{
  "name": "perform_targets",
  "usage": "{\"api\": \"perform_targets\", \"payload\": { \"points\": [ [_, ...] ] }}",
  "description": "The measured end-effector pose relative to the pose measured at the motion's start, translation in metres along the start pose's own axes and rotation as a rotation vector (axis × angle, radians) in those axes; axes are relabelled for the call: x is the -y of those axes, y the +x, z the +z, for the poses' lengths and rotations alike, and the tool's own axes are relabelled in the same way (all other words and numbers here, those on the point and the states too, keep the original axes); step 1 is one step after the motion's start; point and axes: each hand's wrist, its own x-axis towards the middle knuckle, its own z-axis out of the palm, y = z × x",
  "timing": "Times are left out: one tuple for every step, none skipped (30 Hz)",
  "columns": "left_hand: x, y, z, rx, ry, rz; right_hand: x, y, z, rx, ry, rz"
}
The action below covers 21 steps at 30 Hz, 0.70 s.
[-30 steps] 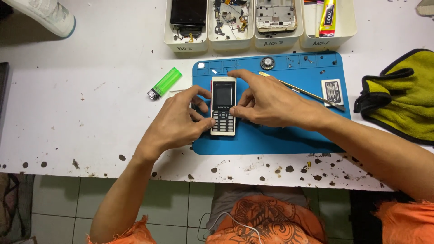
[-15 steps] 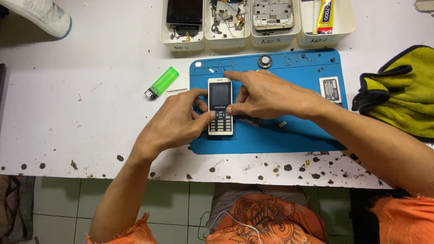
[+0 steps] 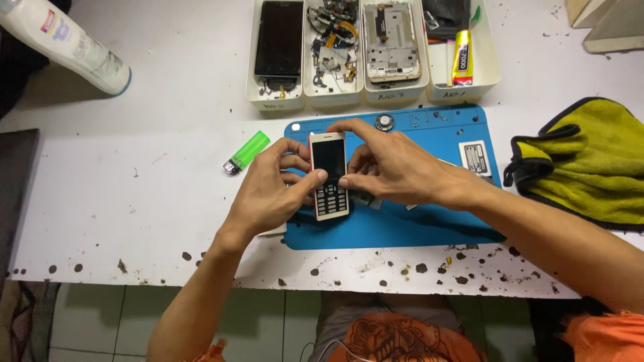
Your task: Repairing a feature phone by disassembling and reassembling the casing and keypad
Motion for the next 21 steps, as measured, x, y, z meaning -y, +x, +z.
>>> {"api": "perform_targets", "payload": {
  "points": [
    [0.000, 0.000, 0.001, -0.002, 0.006, 0.012, 0.000, -0.002, -0.002, -0.009, -0.005, -0.008],
    [-0.001, 0.001, 0.003, -0.006, -0.027, 0.054, -0.001, -0.004, -0.005, -0.040, 0.035, -0.042],
    [-0.001, 0.002, 0.004, -0.010, -0.059, 0.096, -0.001, -0.005, -0.007, -0.071, 0.075, -0.077],
    [0.000, 0.005, 0.005, -0.010, -0.057, 0.110, -0.005, -0.005, -0.009, -0.079, 0.067, -0.084],
    [0.001, 0.008, 0.006, -0.012, -0.065, 0.143, -0.009, -0.005, -0.011, -0.108, 0.096, -0.096],
    [0.004, 0.010, 0.007, -0.013, -0.076, 0.173, -0.014, -0.005, -0.011, -0.134, 0.126, -0.104],
    [0.001, 0.010, 0.009, -0.012, -0.076, 0.183, -0.014, -0.007, -0.012, -0.140, 0.119, -0.109],
    [-0.003, 0.010, 0.011, -0.013, -0.078, 0.201, -0.015, -0.009, -0.014, -0.173, 0.154, -0.130],
    [-0.006, 0.010, 0.013, -0.015, -0.081, 0.219, -0.016, -0.010, -0.015, -0.206, 0.189, -0.153],
    [-0.007, 0.010, 0.016, -0.016, -0.080, 0.228, -0.017, -0.010, -0.016, -0.210, 0.183, -0.158],
    [-0.009, 0.011, 0.019, -0.016, -0.102, 0.248, -0.019, -0.009, -0.016, -0.216, 0.250, -0.171],
    [-0.009, 0.011, 0.022, -0.015, -0.122, 0.267, -0.020, -0.008, -0.016, -0.221, 0.320, -0.185],
    [-0.011, 0.010, 0.024, -0.016, -0.119, 0.274, -0.028, -0.008, -0.013, -0.224, 0.317, -0.191],
    [-0.014, 0.011, 0.026, -0.001, -0.125, 0.310, -0.036, -0.007, -0.011, -0.248, 0.355, -0.203],
    [-0.017, 0.011, 0.028, 0.014, -0.130, 0.346, -0.044, -0.007, -0.010, -0.271, 0.393, -0.216],
    [-0.017, 0.014, 0.028, 0.015, -0.128, 0.353, -0.045, -0.008, -0.012, -0.276, 0.388, -0.220],
    [-0.017, 0.017, 0.028, 0.024, -0.113, 0.395, -0.047, -0.008, -0.013, -0.304, 0.383, -0.239],
    [-0.016, 0.020, 0.029, 0.031, -0.100, 0.434, -0.050, -0.010, -0.015, -0.330, 0.379, -0.255],
    [-0.018, 0.021, 0.029, 0.033, -0.100, 0.438, -0.043, -0.012, -0.019, -0.333, 0.375, -0.257],
    [-0.019, 0.022, 0.029, 0.030, -0.076, 0.496, -0.037, -0.015, -0.023, -0.359, 0.298, -0.317],
    [-0.020, 0.023, 0.029, 0.028, -0.052, 0.554, -0.031, -0.017, -0.026, -0.384, 0.219, -0.377]
  ]
}}
